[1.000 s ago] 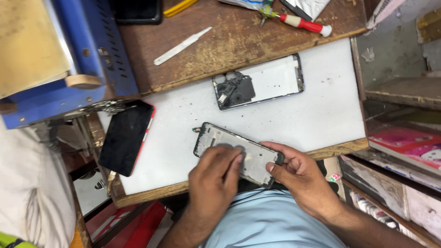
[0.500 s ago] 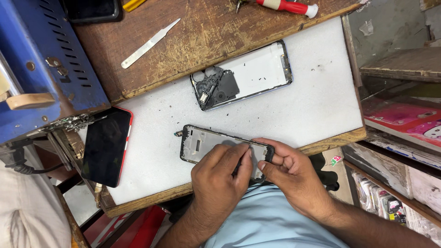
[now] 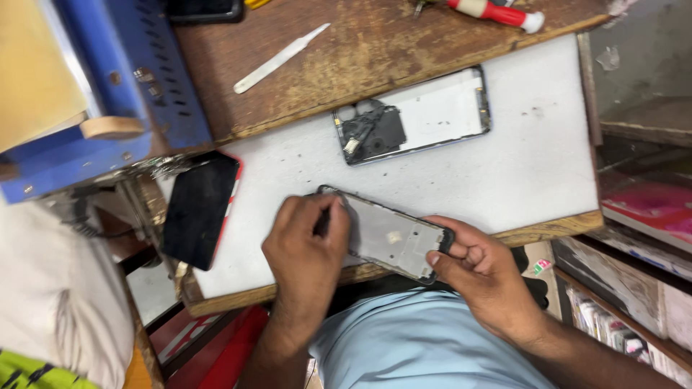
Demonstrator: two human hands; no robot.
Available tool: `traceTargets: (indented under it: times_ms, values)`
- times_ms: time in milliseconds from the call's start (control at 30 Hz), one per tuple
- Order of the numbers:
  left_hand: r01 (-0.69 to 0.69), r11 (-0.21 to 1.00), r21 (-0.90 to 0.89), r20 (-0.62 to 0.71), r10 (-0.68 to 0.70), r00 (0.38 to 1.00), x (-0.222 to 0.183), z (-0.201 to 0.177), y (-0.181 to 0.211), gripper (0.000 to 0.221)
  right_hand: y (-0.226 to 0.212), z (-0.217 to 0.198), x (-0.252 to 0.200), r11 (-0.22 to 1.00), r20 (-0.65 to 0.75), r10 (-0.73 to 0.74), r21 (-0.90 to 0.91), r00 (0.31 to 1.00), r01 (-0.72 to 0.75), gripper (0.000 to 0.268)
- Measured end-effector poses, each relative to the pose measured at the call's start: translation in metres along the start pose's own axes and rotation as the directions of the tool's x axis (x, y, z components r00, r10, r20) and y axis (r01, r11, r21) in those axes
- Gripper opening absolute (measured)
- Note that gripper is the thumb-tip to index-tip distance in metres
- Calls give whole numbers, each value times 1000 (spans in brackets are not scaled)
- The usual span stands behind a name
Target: The person removes a ribbon cable from a disassembled smartphone, then repeatedly wipes the interior metal frame with a small cloth. The person handles the phone frame and a cloth throughout the clip.
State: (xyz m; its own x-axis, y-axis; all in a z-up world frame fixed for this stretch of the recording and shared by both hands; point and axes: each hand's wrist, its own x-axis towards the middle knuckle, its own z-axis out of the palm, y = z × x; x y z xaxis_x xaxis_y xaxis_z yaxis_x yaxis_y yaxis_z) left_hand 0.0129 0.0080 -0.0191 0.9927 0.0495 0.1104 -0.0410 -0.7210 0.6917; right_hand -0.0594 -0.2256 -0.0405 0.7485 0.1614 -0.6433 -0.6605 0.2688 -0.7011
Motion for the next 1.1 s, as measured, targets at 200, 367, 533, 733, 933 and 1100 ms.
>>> traceTargets:
  times_ms: [200, 367, 533, 733, 933, 1100]
  values:
    - [31, 1000, -5, -27, -31, 999, -2, 1, 5, 6, 24, -17, 2, 999, -109, -23, 38, 994, 28, 54]
    - [-298, 954, 33, 76, 295, 952, -27, 7, 42, 9, 46, -40, 17, 998, -133, -53, 20, 990, 56, 57]
    - [-361, 932, 21, -259, 354, 899, -25, -22, 46, 8, 66, -87, 40, 999, -124, -34, -19, 992, 31, 57]
    - [-96, 486, -868, -98, 22, 995, 3, -33, 4, 14, 41, -58, 45, 1000, -19, -4, 18, 1000, 4, 53]
    - [-96, 331, -939, -100, 6, 995, 12, -25, 0, 15, -41, 11, 23, 924, 88, -189, -320, 978, 207, 38]
    - [-129, 297, -946, -128, 26, 991, 12, -23, -4, 15, -77, 24, 32, 420, 316, -420, -763, 851, 491, 20]
